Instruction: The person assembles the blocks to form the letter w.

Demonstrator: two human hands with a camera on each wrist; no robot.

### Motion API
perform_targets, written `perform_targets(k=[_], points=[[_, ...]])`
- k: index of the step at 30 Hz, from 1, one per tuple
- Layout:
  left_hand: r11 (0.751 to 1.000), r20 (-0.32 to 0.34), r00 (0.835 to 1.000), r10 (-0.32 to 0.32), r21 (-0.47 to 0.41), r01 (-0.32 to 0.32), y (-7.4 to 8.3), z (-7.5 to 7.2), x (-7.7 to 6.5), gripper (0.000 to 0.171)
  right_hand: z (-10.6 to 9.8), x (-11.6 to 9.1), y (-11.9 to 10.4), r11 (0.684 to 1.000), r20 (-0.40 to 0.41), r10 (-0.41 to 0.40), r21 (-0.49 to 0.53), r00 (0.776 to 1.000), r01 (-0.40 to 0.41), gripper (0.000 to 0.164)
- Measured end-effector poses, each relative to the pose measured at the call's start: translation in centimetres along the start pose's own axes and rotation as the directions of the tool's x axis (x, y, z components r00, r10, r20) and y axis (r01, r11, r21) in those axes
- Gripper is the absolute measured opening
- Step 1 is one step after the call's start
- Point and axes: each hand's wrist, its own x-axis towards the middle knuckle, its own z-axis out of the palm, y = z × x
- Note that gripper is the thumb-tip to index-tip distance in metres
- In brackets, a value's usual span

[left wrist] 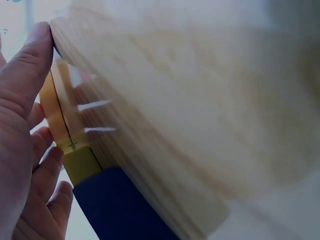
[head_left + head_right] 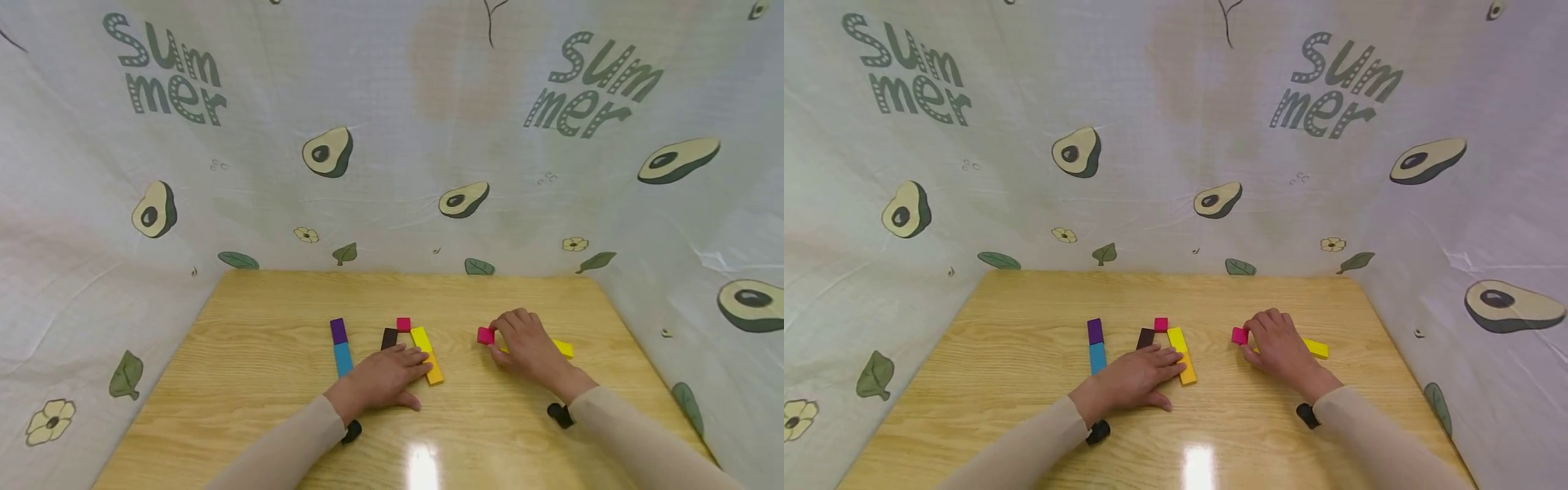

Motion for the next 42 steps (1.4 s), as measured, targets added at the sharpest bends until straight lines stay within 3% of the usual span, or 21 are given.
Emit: perform_targets(k=[11, 22, 42], points=[[1.0, -0.014, 1.0, 0.002, 0.006, -0.002, -0.1, 0.2, 0.1, 0.076, 0.1, -0.2, -4.5, 0.989, 0.118, -0.149, 0.027, 0.982, 0.147, 0.03], [1.0, -0.029, 1.0, 0.006, 0.003, -0.006, 0.0, -0.1, 0.0, 0.075, 1.3, -0.7, -5.7, 0.962, 0.135, -0.269, 0.085, 0.954, 0.26, 0.026], [1.0, -0.009, 1.0, 0.002, -0.016, -0.002, 0.0, -0.3, 0.0, 0.075, 1.7, -1.1, -6.3, 0.963, 0.15, -0.258, 0.12, 0.954, 0.241, 0.028]])
